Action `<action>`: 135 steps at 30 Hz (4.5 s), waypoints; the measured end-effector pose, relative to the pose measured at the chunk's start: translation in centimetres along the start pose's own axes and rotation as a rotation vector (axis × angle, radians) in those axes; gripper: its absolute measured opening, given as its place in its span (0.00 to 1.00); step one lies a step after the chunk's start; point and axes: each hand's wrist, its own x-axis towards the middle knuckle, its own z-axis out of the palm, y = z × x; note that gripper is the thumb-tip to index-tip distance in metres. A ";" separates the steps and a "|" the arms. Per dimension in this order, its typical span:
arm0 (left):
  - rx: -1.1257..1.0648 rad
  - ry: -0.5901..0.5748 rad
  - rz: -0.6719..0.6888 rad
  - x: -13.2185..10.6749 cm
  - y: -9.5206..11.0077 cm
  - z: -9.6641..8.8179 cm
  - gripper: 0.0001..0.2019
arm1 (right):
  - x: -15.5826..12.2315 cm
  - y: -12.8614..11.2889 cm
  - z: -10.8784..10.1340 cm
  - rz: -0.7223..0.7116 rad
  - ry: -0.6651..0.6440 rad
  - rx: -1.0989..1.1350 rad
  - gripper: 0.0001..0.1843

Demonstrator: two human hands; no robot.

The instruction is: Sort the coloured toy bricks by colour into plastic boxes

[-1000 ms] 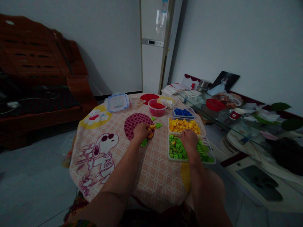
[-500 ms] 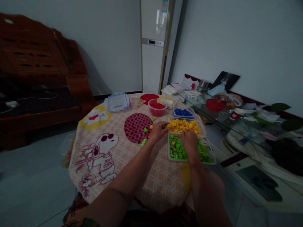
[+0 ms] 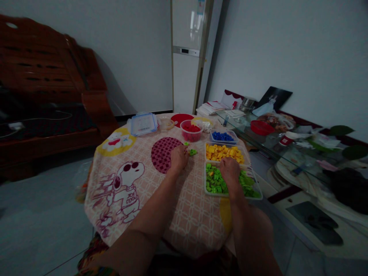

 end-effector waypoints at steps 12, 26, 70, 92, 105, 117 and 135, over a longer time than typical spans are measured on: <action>0.116 -0.111 -0.118 0.2 -1.7 -0.5 0.12 | 0.0 -0.1 0.0 -0.006 -0.006 -0.019 0.18; -0.434 -0.044 -0.025 0.5 0.7 1.1 0.15 | 0.0 -0.1 -0.1 -0.011 0.003 -0.005 0.18; 0.032 -0.237 0.065 0.3 -1.2 0.1 0.13 | -0.2 -0.3 -0.5 -0.004 -0.010 -0.012 0.18; -0.214 -0.108 0.042 0.1 1.3 -0.2 0.09 | -0.2 -0.1 -0.3 -0.011 -0.011 -0.015 0.19; -0.355 -0.095 0.163 -0.5 3.0 0.9 0.20 | -0.1 -0.2 -0.3 -0.021 -0.002 -0.013 0.18; 0.151 -0.333 0.142 -0.1 0.3 -3.7 0.11 | 0.2 0.7 1.5 -0.146 0.312 0.267 0.15; 0.185 -0.499 0.159 -0.3 0.0 -3.9 0.08 | -0.7 0.1 0.3 -0.342 -0.329 0.485 0.09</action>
